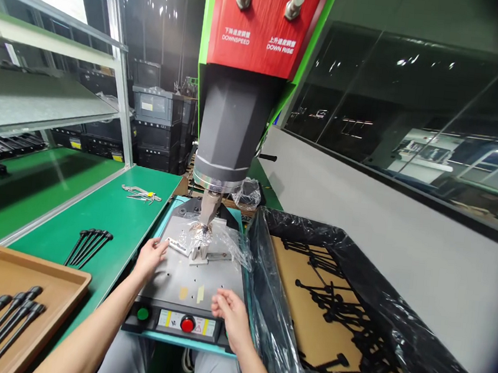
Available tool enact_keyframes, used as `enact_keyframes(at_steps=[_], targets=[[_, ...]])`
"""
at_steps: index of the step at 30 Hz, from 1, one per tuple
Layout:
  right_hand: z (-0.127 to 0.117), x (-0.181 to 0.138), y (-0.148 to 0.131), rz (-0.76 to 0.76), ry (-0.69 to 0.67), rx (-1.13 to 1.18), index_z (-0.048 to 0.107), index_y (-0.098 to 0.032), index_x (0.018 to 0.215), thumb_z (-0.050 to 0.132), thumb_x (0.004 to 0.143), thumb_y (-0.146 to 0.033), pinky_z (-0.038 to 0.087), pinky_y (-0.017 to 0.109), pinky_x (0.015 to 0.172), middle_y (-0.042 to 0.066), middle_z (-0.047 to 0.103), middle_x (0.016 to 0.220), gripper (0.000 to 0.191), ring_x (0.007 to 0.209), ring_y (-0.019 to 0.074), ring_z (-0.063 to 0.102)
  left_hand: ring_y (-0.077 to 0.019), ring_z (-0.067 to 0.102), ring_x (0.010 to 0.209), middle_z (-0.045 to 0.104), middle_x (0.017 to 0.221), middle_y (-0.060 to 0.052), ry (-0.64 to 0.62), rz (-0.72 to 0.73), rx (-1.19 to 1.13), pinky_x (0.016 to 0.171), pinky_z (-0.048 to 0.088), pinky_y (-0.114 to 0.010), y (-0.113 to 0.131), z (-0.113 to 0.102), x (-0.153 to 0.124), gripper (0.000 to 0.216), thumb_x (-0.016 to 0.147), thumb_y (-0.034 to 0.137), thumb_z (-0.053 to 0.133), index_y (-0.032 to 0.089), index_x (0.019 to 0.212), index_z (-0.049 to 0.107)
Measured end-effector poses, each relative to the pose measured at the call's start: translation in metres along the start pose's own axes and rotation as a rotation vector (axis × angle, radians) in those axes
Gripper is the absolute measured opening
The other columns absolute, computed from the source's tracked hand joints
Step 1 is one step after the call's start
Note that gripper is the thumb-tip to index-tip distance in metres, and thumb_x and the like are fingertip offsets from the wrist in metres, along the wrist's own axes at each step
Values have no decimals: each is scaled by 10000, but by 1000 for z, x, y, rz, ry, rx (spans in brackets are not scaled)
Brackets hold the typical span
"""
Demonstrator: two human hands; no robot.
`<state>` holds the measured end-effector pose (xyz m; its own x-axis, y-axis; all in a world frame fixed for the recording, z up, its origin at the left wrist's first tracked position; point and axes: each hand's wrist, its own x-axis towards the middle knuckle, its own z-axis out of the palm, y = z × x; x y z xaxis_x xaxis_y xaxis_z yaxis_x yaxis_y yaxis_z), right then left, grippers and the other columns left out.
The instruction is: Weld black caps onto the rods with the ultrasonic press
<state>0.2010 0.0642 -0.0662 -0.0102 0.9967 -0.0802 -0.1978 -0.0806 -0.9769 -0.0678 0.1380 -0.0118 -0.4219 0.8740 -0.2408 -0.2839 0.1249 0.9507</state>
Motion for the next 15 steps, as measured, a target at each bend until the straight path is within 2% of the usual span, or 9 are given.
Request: enact_keyframes(at_steps=[2,4,6,8,12,15], targets=[[-20,-17,12,5,7,-77,688,-209,830,710,718,-538,482,337,551,74,665,723,348,626,223,608,-153,657,797,673,943,-59,37,128,45,662,507,-227,-14,-27,-22,469,647,408,811,193,1013,613],[-42,-31,29,2,40,-180,695,-226,771,667,738,-573,474,347,540,71,648,678,350,611,237,601,-160,635,723,681,828,-48,-24,208,125,625,487,-232,-35,-57,-47,373,703,498,739,188,893,654],[-62,-42,46,-6,90,-289,701,-239,729,650,730,-592,484,364,556,69,641,658,357,623,257,607,-143,555,572,638,652,-26,-187,157,221,550,436,-236,-59,-83,-69,364,729,538,693,177,714,652],[-77,-48,62,-12,124,-378,715,-242,746,645,718,-598,511,379,609,78,667,705,363,687,280,631,-144,515,535,614,605,-18,-289,52,283,525,405,-244,-81,-102,-82,399,726,572,673,178,665,640],[-87,-48,81,-12,137,-496,720,-217,847,572,761,-596,536,360,712,90,715,870,416,820,286,658,-147,502,585,567,594,-2,-398,40,357,591,406,-249,-107,-112,-76,438,760,578,625,178,594,557],[-82,-45,88,12,154,-567,705,-202,856,500,792,-611,532,333,641,83,713,803,461,721,263,662,-147,474,555,531,556,7,-388,72,433,575,396,-256,-113,-108,-66,489,773,623,564,190,556,497]])
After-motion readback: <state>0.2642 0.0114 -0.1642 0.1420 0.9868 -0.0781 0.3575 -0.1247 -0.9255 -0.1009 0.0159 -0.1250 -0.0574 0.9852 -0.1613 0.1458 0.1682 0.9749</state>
